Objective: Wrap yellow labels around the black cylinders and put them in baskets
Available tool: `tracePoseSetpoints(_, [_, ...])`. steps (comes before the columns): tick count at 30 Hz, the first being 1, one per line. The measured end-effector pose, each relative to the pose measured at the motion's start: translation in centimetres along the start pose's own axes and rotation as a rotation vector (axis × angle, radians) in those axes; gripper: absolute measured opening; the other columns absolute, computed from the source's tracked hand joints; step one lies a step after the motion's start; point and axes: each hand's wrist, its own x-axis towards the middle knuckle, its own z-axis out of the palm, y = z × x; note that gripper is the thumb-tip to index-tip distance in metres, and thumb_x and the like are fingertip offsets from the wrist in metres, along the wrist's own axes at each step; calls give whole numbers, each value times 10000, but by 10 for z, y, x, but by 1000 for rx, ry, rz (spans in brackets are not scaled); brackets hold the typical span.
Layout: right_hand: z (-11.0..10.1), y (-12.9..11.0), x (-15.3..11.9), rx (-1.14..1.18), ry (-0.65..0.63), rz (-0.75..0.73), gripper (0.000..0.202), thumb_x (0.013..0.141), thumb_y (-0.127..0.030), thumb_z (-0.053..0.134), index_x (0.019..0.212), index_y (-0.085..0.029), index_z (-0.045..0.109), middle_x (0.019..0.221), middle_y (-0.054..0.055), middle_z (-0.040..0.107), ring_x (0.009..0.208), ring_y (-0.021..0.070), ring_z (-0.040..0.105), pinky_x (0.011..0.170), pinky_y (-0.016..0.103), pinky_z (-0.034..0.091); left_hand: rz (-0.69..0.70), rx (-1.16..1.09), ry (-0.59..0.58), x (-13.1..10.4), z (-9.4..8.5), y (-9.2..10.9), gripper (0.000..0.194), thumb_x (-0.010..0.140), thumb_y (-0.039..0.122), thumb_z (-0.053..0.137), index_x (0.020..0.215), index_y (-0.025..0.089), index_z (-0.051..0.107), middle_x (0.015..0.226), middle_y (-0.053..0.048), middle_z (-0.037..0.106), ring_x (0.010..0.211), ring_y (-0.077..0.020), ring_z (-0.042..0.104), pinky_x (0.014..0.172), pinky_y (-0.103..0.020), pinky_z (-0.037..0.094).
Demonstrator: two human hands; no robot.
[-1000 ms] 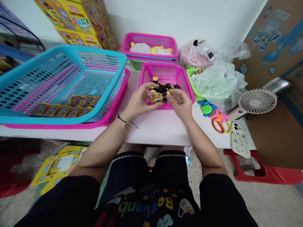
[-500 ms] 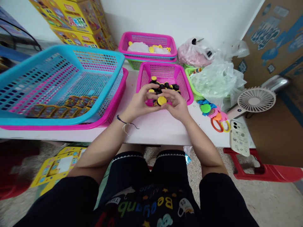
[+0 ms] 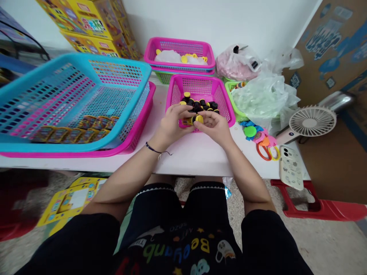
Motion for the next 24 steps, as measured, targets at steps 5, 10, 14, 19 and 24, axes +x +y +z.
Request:
tracePoseSetpoints(5, [-4, 3, 3, 124, 8, 95, 517, 621, -549, 954, 980, -228, 765, 935, 0, 792, 768, 127, 737, 765, 306, 654, 38, 3, 26, -1, 4, -4, 621, 812, 208, 873, 1344, 217, 553, 1165, -94, 794, 1292, -284, 673, 1211, -504, 436])
tracePoseSetpoints(10, [-7, 7, 5, 147, 5, 113, 518, 619, -534, 965, 996, -234, 775, 896, 4, 790, 730, 138, 722, 696, 311, 640, 78, 52, 69, -2, 5, -2, 594, 824, 180, 859, 1331, 238, 553, 1180, -75, 789, 1195, -267, 714, 1214, -530, 440])
tracePoseSetpoints(14, [-6, 7, 4, 79, -2, 77, 522, 645, -564, 946, 1022, -242, 786, 972, 31, 795, 819, 169, 744, 780, 368, 661, 119, 99, 82, -2, 6, -3, 585, 863, 198, 832, 1359, 234, 525, 1190, -64, 786, 1071, -234, 759, 1237, -551, 418])
tracePoseSetpoints(19, [-1, 8, 2, -333, 116, -254, 423, 788, -610, 833, 1033, -264, 816, 1073, 76, 761, 892, 201, 734, 796, 384, 664, 38, -3, 67, -1, 4, -3, 661, 856, 186, 840, 1409, 230, 480, 1265, -76, 758, 1084, -223, 772, 1205, -491, 477])
tracePoseSetpoints(24, [-1, 8, -2, -574, 113, -443, 447, 963, -594, 630, 1272, -289, 734, 1247, 121, 718, 1197, 282, 690, 1022, 484, 616, -114, -154, 123, -2, 4, 3, 789, 825, 278, 886, 1448, 253, 402, 1424, -103, 663, 1090, -212, 782, 1110, -389, 567])
